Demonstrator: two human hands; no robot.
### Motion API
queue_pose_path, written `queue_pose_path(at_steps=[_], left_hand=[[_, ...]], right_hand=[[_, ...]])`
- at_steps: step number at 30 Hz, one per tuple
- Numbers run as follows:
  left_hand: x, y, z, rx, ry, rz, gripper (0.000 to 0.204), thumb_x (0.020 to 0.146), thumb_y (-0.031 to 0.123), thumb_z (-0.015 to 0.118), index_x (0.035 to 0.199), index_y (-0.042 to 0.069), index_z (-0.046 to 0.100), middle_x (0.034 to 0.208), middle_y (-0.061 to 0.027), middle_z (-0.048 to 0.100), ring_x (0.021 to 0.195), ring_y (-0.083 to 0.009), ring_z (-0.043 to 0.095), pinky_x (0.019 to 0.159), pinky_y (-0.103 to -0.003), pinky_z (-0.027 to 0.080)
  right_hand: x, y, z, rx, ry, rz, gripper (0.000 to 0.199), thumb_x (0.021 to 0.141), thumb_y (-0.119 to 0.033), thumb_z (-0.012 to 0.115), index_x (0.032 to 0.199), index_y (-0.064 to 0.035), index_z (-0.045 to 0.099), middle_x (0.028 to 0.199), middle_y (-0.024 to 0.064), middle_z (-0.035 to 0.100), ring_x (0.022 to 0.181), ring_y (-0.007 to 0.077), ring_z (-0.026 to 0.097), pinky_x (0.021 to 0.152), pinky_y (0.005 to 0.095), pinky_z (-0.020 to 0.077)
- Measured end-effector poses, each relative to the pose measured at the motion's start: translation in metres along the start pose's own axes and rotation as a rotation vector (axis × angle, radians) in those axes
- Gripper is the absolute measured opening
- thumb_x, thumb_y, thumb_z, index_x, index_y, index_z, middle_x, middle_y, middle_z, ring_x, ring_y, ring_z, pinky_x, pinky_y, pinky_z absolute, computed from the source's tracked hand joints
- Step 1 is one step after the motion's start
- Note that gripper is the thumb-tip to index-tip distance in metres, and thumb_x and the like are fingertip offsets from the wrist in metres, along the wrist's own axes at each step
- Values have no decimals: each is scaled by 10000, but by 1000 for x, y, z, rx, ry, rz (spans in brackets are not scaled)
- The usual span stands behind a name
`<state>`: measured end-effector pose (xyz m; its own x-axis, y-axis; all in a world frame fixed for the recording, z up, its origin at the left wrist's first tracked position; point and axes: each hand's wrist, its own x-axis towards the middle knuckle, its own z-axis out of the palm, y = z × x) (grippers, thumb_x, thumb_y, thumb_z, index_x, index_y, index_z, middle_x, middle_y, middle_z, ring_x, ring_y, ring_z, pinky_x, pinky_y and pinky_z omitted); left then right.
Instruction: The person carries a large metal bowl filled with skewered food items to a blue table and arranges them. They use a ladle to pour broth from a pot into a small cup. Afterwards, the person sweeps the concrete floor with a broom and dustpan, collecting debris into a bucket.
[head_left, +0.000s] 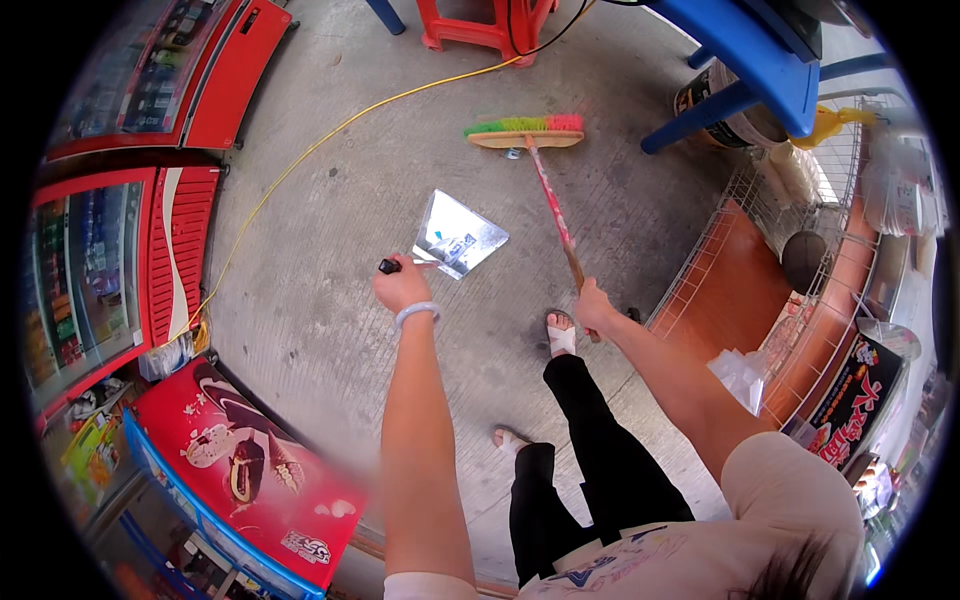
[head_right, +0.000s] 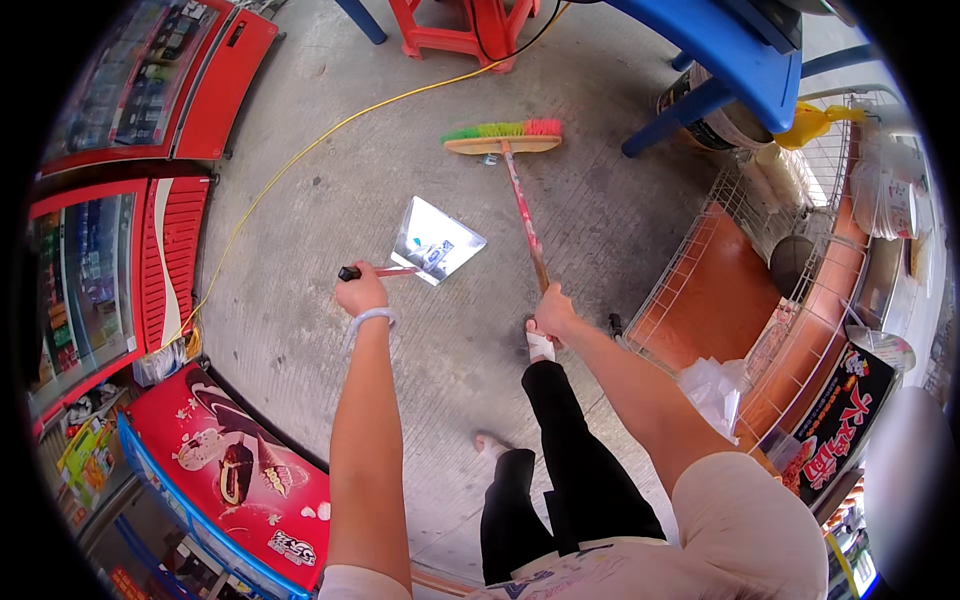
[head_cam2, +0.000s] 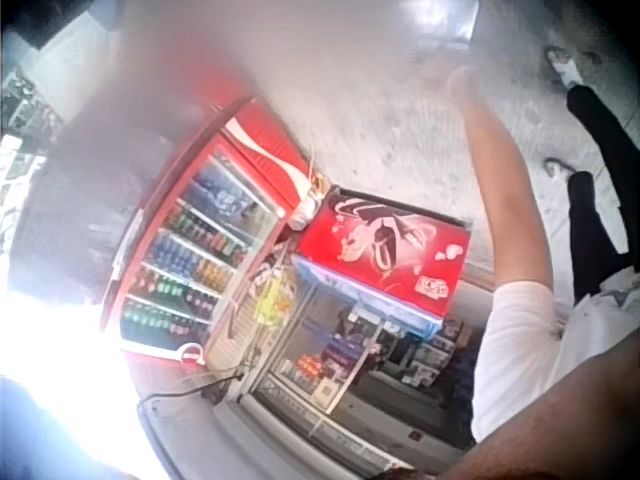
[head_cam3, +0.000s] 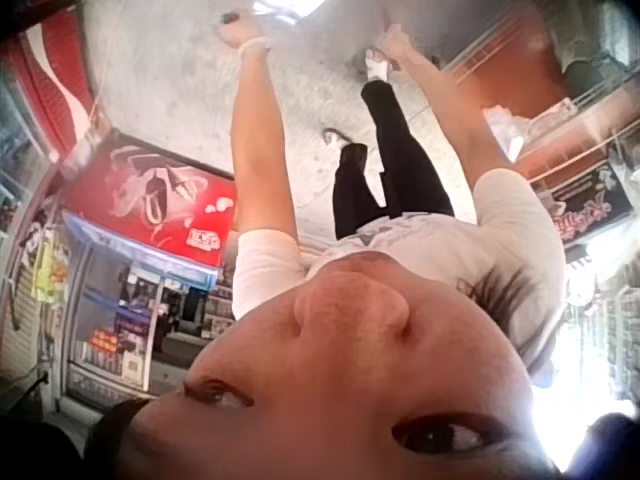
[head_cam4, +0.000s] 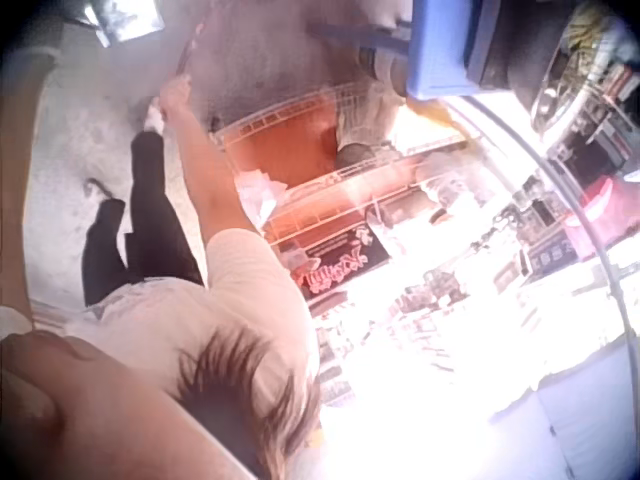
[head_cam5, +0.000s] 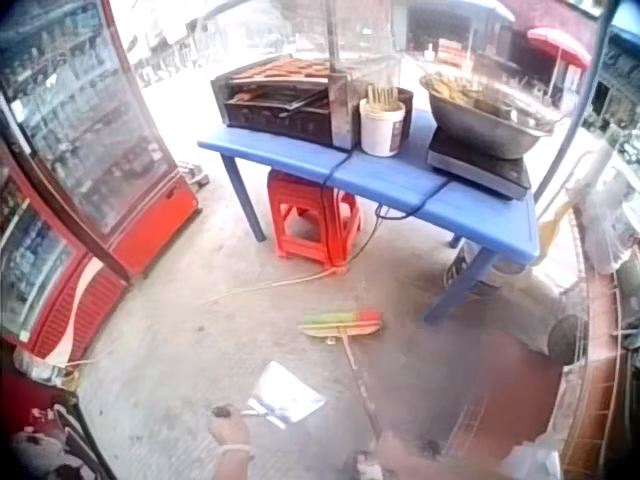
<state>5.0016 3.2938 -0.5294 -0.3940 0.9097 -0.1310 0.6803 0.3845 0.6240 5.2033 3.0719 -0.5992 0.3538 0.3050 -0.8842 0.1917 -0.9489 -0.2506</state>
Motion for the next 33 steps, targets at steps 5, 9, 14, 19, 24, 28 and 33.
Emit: queue_pose_path(at_steps=[5, 9, 14, 19, 24, 28, 33], left_hand=[[12, -15, -9, 0, 72, -50, 232, 812, 177, 636, 754, -47, 632, 750, -202, 669, 708, -349, 671, 616, -441, 516], [12, -48, -21, 33, 118, -13, 238, 842, 185, 619, 782, -45, 602, 811, -194, 646, 691, -304, 654, 612, -402, 512], [-2, -82, -55, -212, 175, -111, 192, 817, 155, 653, 842, -34, 630, 796, -161, 675, 732, -274, 667, 655, -371, 524], [-12, -112, -99, -112, 169, -153, 183, 820, 146, 647, 844, -34, 621, 795, -155, 668, 717, -269, 662, 652, -372, 523], [-23, -176, -121, -81, 240, -207, 178, 804, 151, 670, 854, -20, 664, 812, -157, 683, 747, -275, 670, 674, -370, 525], [-29, -195, -134, -80, 196, -196, 136, 793, 116, 681, 853, 0, 644, 807, -149, 674, 721, -256, 673, 660, -356, 538], [-55, -248, -176, -223, 216, -144, 122, 788, 90, 681, 858, -7, 657, 812, -143, 672, 705, -238, 669, 655, -322, 542]], right_hand=[[-141, 31, 38, 195, -388, -15, 188, 893, -116, 458, 1039, -15, 398, 670, 125, 504, 385, 187, 461, 330, 366, 348], [-196, 43, 21, 266, -430, -7, 106, 901, -145, 475, 968, -78, 430, 614, 68, 453, 381, 156, 434, 327, 325, 337], [-138, 0, -9, -35, -114, -201, 187, 900, -124, 477, 1015, -22, 372, 713, 215, 581, 487, 302, 592, 390, 424, 453], [-75, -40, 8, -165, -43, -190, 181, 883, -90, 468, 993, 15, 368, 651, 171, 540, 398, 244, 520, 341, 379, 408], [-173, 23, 82, 176, -528, 42, 153, 864, -47, 435, 1005, -55, 376, 641, 64, 426, 364, 138, 398, 313, 300, 319], [-260, 60, 78, 271, -693, 105, 94, 881, -67, 459, 954, -74, 400, 631, 27, 406, 376, 112, 369, 329, 279, 316], [-263, 57, 91, -6, -420, -58, 110, 879, -94, 473, 954, -64, 399, 599, 63, 442, 371, 156, 428, 318, 307, 334]])
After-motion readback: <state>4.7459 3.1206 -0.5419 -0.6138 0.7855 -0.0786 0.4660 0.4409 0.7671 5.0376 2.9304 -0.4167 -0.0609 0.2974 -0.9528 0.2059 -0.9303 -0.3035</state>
